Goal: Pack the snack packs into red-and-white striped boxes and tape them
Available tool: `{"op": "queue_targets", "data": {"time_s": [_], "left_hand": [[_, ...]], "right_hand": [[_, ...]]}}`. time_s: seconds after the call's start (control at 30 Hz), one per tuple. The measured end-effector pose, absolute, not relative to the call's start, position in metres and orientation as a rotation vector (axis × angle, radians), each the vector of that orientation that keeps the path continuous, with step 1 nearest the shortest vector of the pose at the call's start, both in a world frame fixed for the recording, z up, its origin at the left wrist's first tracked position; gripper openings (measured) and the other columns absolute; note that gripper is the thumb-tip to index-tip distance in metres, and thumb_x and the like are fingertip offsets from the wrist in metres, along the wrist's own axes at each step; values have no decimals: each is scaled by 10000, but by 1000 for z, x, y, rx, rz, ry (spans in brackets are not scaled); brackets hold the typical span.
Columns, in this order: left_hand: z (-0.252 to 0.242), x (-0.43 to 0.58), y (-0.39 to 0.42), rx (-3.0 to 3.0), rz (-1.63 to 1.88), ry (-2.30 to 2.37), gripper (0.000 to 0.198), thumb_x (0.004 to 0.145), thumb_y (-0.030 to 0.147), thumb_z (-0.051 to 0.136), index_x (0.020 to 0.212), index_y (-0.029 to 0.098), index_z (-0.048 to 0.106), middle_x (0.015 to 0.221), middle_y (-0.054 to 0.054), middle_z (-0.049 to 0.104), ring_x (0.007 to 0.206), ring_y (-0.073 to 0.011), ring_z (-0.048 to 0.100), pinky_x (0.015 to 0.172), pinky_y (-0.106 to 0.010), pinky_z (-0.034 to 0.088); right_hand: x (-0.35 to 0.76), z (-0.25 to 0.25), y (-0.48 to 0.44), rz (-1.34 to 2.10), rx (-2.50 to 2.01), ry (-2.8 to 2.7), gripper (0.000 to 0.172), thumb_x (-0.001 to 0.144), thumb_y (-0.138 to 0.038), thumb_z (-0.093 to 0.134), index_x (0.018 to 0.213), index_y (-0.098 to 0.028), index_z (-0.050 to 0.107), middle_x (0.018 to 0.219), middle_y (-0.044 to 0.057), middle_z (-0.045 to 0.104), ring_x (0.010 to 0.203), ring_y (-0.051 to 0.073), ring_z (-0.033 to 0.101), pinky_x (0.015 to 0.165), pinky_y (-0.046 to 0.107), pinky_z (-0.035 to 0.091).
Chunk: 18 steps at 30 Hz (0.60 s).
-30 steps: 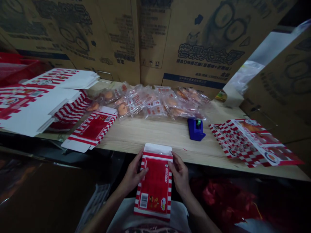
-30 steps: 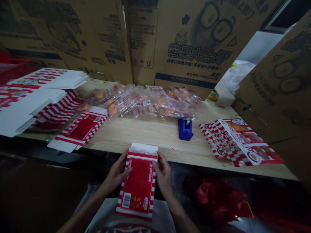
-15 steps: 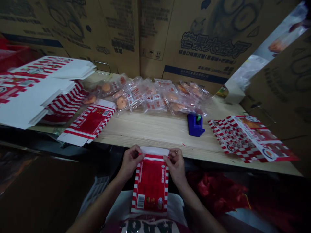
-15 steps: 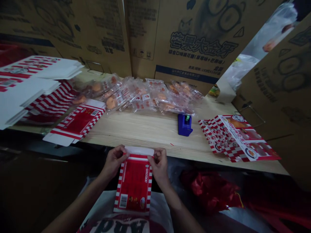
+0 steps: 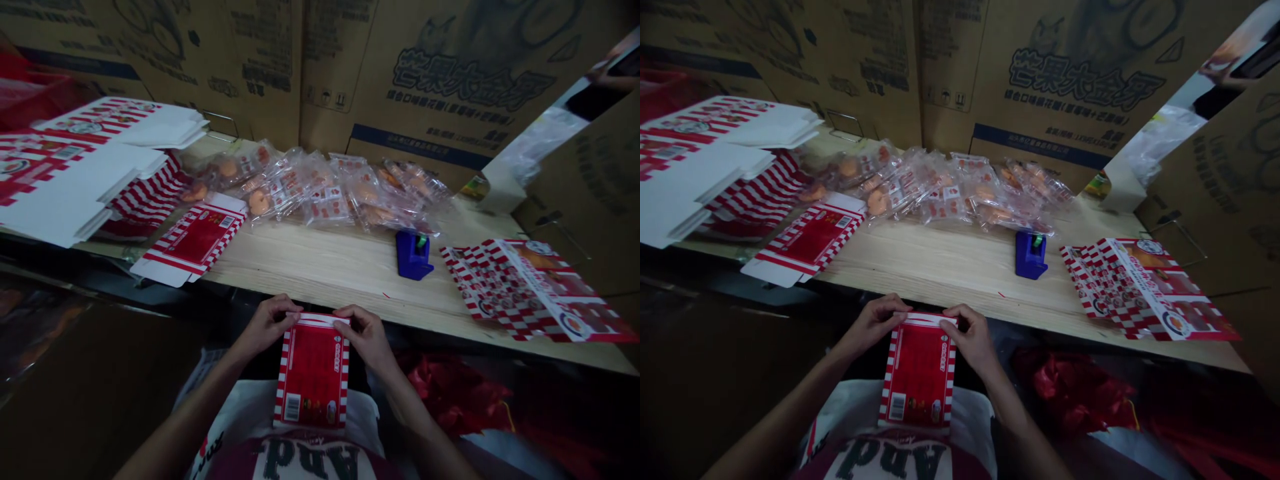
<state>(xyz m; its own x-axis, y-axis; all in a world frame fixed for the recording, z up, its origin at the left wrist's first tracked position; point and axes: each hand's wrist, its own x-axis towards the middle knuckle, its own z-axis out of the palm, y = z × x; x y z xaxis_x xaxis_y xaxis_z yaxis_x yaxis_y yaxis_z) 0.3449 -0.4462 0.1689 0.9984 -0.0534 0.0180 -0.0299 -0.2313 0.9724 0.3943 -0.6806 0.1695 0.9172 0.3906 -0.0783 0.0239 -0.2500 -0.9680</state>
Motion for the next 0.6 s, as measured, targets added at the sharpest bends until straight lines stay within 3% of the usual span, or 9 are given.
{"op": "queue_targets", "data": {"time_s": [0.13,0.37,0.47,0.6], "left_hand": [[173,352,-443,1803,-59,-4,150,775,279,654,801,147,720,722,-39,642,687,-157,583,644,-257,423],[184,365,-437,1593,-199,37,197,756,310,672,673,132,662,616,-10,613,580,-121,533,563,-222,400],[185,362,-437,1688,-101,-63,224,804,302,634,660,133,658,661,-21,608,630,-122,543,597,-225,403],[178,353,-442,1720,-26,-141,171,813,306,650,785,142,693,829,-70,667,767,-166,610,680,-256,449]], "right_hand": [[406,180,-682,398,-1872,-326,144,754,-281,681,861,-185,668,807,32,689,723,178,628,653,272,471],[418,197,-678,416,-1868,-409,139,788,-290,635,710,-176,624,639,-3,603,596,135,548,550,234,410],[414,197,-680,396,-1877,-449,175,826,-320,615,731,-176,640,706,17,639,662,150,582,605,245,438],[403,189,-684,341,-1828,-450,146,799,-332,675,849,-196,672,904,52,691,833,196,637,726,283,487]]}}
